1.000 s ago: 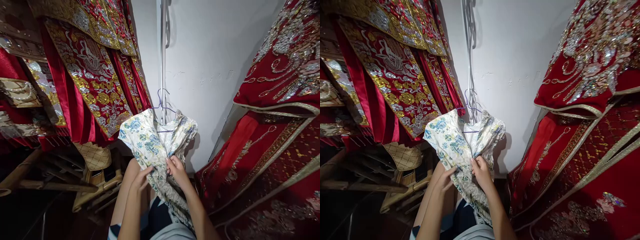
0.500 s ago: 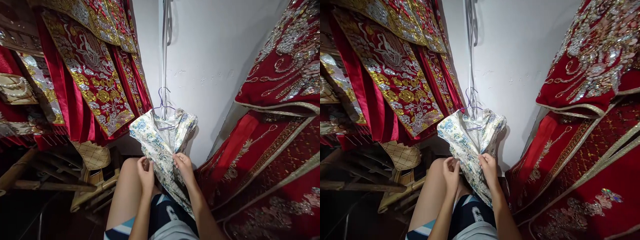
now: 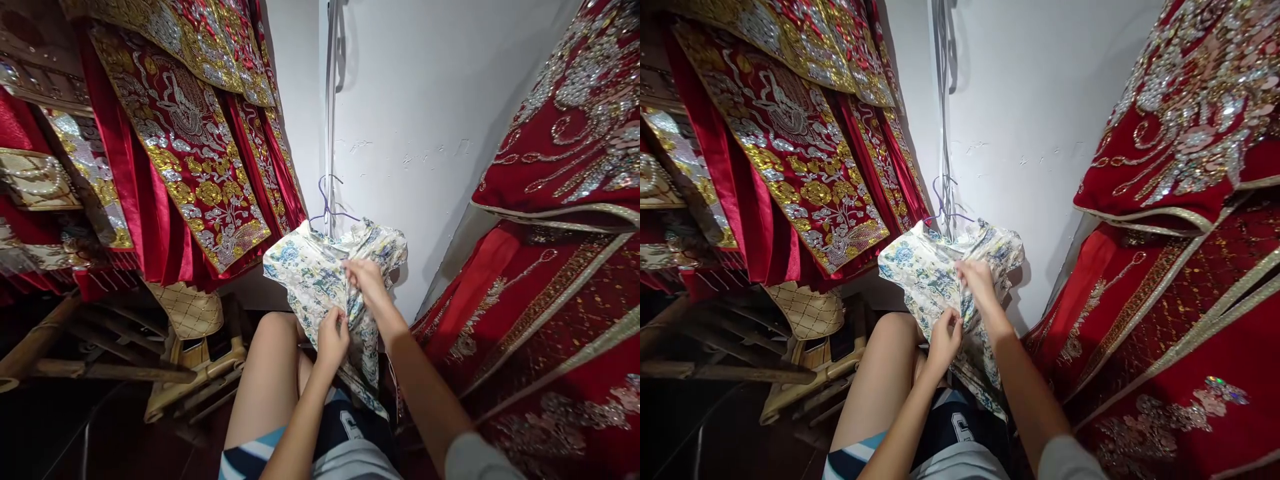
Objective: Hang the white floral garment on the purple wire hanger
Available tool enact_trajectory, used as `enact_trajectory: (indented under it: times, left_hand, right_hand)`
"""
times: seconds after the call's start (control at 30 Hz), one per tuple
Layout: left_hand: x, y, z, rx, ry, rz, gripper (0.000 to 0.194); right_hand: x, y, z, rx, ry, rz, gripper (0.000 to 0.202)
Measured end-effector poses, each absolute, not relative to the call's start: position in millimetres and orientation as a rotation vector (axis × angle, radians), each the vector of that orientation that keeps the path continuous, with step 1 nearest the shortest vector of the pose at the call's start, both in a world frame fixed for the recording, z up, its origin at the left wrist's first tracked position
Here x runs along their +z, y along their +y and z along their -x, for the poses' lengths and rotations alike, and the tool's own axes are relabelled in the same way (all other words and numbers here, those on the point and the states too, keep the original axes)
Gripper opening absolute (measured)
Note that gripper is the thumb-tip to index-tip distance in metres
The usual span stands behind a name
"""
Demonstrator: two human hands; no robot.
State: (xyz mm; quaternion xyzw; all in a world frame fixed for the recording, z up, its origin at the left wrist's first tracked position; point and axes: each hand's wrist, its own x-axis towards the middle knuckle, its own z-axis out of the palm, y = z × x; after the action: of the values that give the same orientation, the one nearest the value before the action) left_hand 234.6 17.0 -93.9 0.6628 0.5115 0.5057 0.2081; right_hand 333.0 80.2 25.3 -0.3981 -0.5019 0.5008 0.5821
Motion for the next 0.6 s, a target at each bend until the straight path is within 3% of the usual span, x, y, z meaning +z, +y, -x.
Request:
enact_trajectory:
  times: [0.17, 0.3, 0.4, 0.5, 0.6]
  left_hand:
    - [-87.5, 32.3, -235.0, 1.055, 1.559, -2.1, 0.014]
    - [-66.9, 42.8, -205.2, 0.966, 1.469, -2.15, 0.017]
    - [-21.9, 51.3, -183.1, 1.179, 1.422, -2.127, 0.008]
    - [38.5, 64.8, -174.7, 1.665, 1.304, -2.109, 0.03]
    - [85.2, 79.5, -177.2, 1.639, 1.214, -2.368, 0.021]
  right_hand:
    - [92.6, 122.6, -334.5, 1.199, -1.084, 0.836, 0.02]
    - [94.2, 115.4, -333.1, 1.18, -1.18, 0.791, 0.019]
    - [84.6, 105.0, -330.4, 1.194, -1.25, 0.769, 0.019]
    - [86.9, 97.3, -328.1, 1.151, -1.309, 0.748, 0.023]
    - [94.9, 95.6, -327.3, 1.081, -1.378, 0.734, 0.024]
